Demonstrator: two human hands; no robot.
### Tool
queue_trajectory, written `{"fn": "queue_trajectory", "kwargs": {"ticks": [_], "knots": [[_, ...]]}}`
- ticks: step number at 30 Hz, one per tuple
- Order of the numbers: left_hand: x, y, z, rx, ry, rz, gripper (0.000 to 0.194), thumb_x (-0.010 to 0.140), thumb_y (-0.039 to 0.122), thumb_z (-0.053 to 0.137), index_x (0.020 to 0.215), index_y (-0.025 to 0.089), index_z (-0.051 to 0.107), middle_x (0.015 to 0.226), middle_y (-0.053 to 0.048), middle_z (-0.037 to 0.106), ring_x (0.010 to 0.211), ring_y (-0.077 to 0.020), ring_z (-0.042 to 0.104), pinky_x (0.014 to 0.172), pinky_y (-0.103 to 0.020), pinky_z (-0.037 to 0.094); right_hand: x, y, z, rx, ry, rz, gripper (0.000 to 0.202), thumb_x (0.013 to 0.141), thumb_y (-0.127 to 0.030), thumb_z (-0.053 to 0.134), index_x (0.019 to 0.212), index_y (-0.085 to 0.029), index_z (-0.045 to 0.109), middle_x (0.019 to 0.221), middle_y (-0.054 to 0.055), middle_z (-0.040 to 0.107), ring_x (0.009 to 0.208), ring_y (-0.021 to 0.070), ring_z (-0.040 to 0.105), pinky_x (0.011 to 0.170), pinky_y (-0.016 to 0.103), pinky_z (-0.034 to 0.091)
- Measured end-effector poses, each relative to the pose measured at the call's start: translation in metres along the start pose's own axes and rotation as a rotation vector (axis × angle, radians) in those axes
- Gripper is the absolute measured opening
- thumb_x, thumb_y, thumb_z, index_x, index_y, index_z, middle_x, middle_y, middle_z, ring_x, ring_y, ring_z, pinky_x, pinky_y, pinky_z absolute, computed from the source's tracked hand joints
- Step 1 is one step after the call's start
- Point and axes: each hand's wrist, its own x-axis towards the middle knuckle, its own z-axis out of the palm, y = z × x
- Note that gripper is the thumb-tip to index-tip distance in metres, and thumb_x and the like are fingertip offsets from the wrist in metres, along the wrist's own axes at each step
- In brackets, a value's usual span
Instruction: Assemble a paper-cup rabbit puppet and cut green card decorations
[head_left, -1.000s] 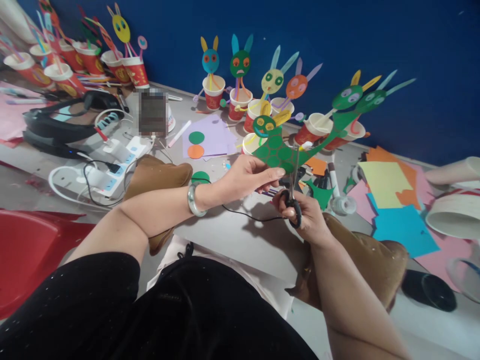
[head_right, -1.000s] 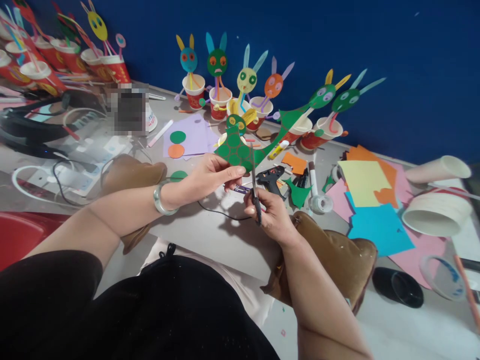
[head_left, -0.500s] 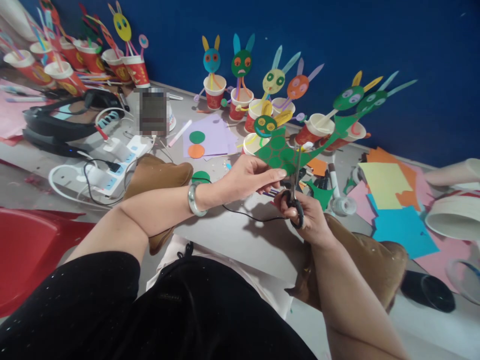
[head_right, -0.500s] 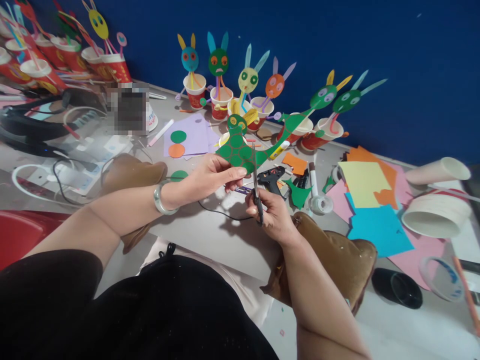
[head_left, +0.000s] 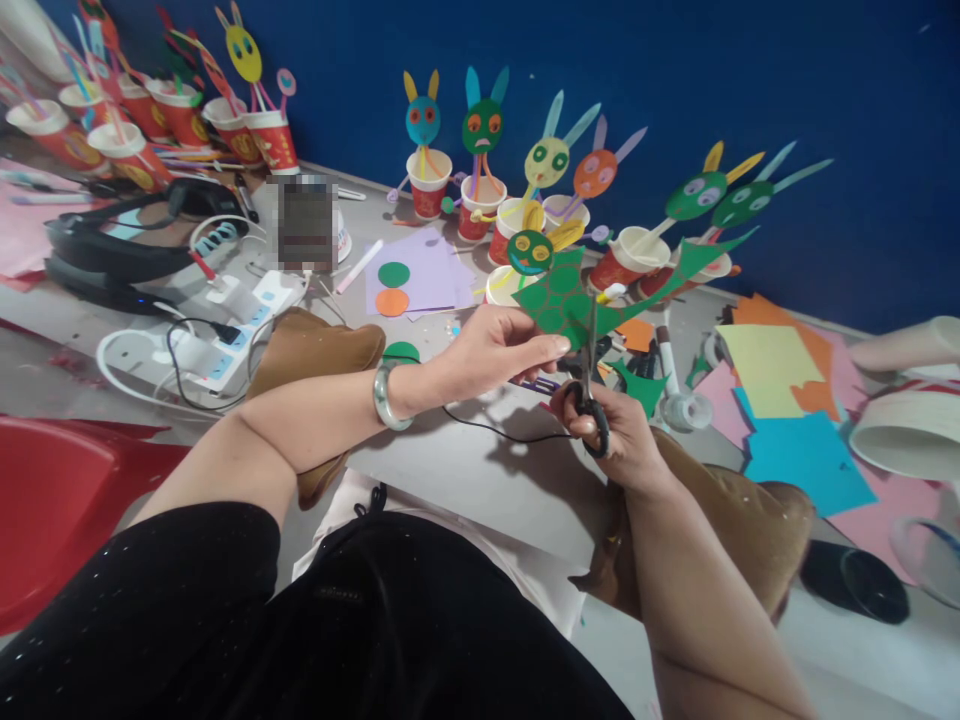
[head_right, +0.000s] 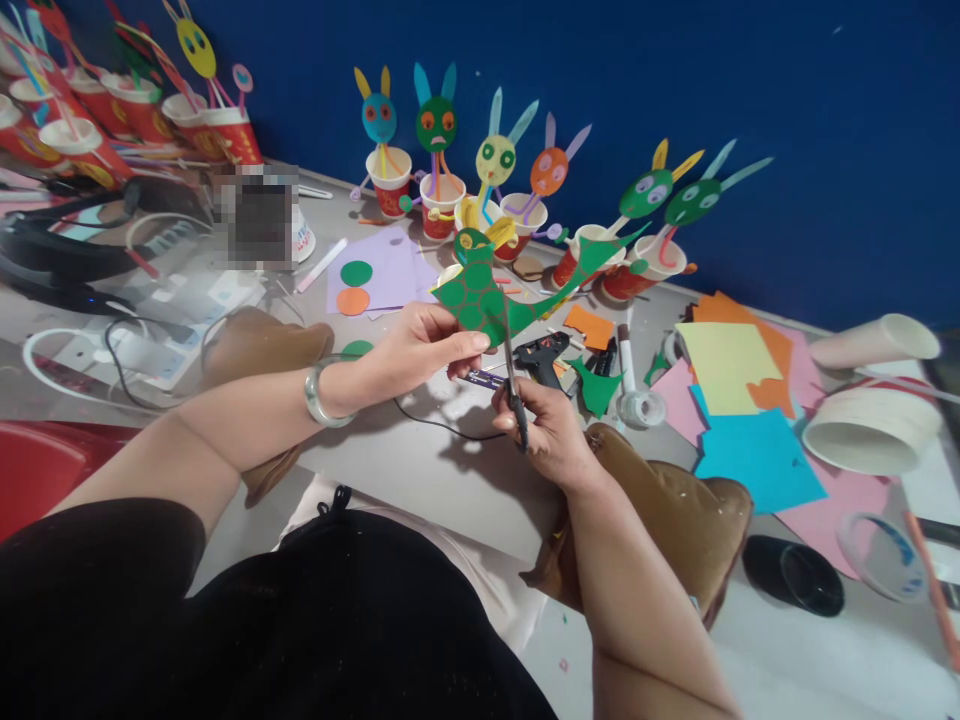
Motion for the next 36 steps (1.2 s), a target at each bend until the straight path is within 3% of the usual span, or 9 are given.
{"fn": "queue_trajectory", "kwargs": {"ticks": [9,14,21,30,36], "knots": [[0.0022,-0.0043,-0.0038,0.066,-0.015,0.067,0.051,0.091,0.055,0.082,0.064,0.015,0.065,0.057,0.0,0.061,0.054,-0.0066,0.053,0.052,-0.022,0.041,-0.001,-0.0025,-0.004,0.009,-0.046,0.033,0.078,0.076,-0.096,0.074,0.067,-0.021,0.055,0.07,0.001,0.057,0.067,0.0159,0.047,0.064,0.033,0.039],[0.0038,-0.004,-0.0074,0.194,-0.005,0.106,0.058,0.089,0.054,0.083,0.056,0.018,0.052,0.056,0.001,0.056,0.054,-0.0058,0.044,0.05,-0.023,0.03,-0.0009,-0.0049,-0.0066,-0.002,-0.076,0.049,0.077,0.076,-0.096,0.074,0.07,-0.021,0.056,0.073,0.002,0.058,0.071,0.0171,0.049,0.067,0.033,0.039],[0.0037,-0.0014,-0.0078,0.297,-0.004,0.16,0.053,0.093,0.04,0.075,0.057,0.02,0.042,0.057,0.003,0.048,0.057,-0.0062,0.038,0.054,-0.025,0.027,-0.0004,-0.005,-0.0054,0.022,-0.072,0.055,0.079,0.072,-0.098,0.075,0.068,-0.021,0.056,0.07,0.001,0.056,0.07,0.0172,0.048,0.066,0.032,0.037],[0.0041,-0.0014,-0.0083,0.289,0.005,0.175,0.046,0.091,0.031,0.07,0.058,0.022,0.04,0.058,0.005,0.043,0.058,-0.0062,0.035,0.053,-0.026,0.026,-0.0011,-0.003,-0.0052,0.032,-0.067,0.1,0.081,0.068,-0.1,0.076,0.067,-0.022,0.056,0.069,0.001,0.055,0.068,0.0171,0.046,0.064,0.032,0.037],[0.0051,-0.0003,-0.0085,0.236,-0.003,0.198,0.042,0.091,0.03,0.069,0.058,0.021,0.044,0.059,0.005,0.043,0.058,-0.0065,0.035,0.055,-0.028,0.028,-0.0033,-0.0023,-0.0054,0.028,-0.077,0.104,0.079,0.072,-0.098,0.075,0.068,-0.022,0.056,0.069,0.002,0.056,0.069,0.0174,0.047,0.065,0.034,0.038]]}}
